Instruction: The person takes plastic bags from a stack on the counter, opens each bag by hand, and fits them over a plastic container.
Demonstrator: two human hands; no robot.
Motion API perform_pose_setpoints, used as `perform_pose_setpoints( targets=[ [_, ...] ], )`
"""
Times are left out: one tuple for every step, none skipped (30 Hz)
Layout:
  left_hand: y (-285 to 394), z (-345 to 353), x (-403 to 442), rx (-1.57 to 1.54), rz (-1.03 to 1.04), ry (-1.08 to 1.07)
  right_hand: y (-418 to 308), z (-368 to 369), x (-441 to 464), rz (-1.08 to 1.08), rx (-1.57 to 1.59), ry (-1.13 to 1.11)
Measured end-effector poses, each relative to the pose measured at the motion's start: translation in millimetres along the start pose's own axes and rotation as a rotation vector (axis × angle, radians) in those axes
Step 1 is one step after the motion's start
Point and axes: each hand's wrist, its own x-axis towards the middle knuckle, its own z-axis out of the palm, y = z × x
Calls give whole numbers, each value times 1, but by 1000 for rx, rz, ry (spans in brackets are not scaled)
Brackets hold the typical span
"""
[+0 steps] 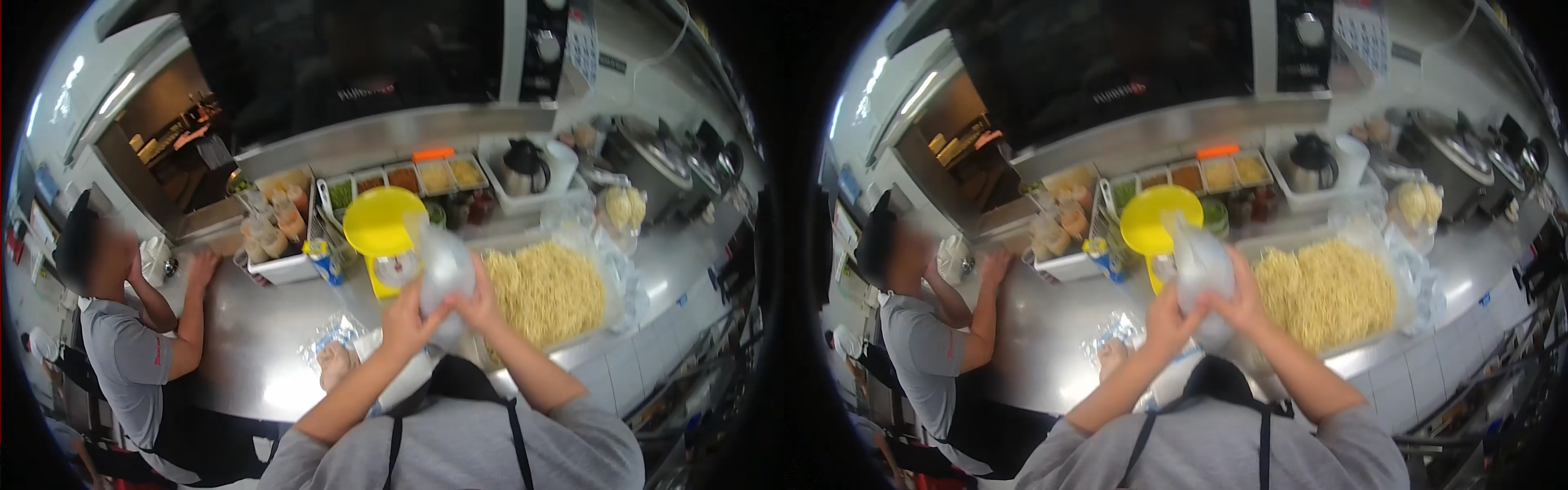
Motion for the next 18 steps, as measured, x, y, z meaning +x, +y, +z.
perform_pose_setpoints(
  targets=[
    [-5,0,-5,62,55,13,9,-1,-6,25,-12,10],
    [-2,-3,-7,63,29,-17,14,1,-12,44,23,33],
    [-3,-5,-9,67,41,12,16,0,-15,21,20,11],
    [-4,-5,-11,49,48,-4,18,-3,-18,48,10,-6],
    [-4,-6,-11,29,56,-24,20,-6,-19,76,-3,-18],
    [-4,-10,-10,28,62,-8,19,-8,-23,65,-9,-30],
    [-2,-17,-10,-6,78,-71,17,-10,-28,106,24,-55],
    [-1,-23,-8,-40,97,-132,14,-13,-27,145,53,-82],
    [-1,-28,-4,-43,105,-116,12,-19,-19,134,44,-94],
    [-1,-32,-1,-160,92,-61,9,-24,-14,86,-8,-118],
    [1,-37,4,-206,82,-42,6,-26,-10,40,-58,-142],
    [3,-42,9,-252,73,-21,-4,-21,-1,41,-61,-152],
    [5,-47,14,-298,66,-1,-20,-12,14,1,5,-87],
    [12,-49,22,-341,68,0,-29,-5,27,-42,70,-21],
    [14,-44,26,-364,71,2,-30,-1,35,-45,67,-24],
    [15,-38,29,-387,74,3,-30,3,41,-16,112,-61],
    [11,-25,30,-236,107,-8,-30,6,44,12,157,-98],
    [8,-18,29,-84,140,-20,-34,8,41,97,201,-116]
  ],
)
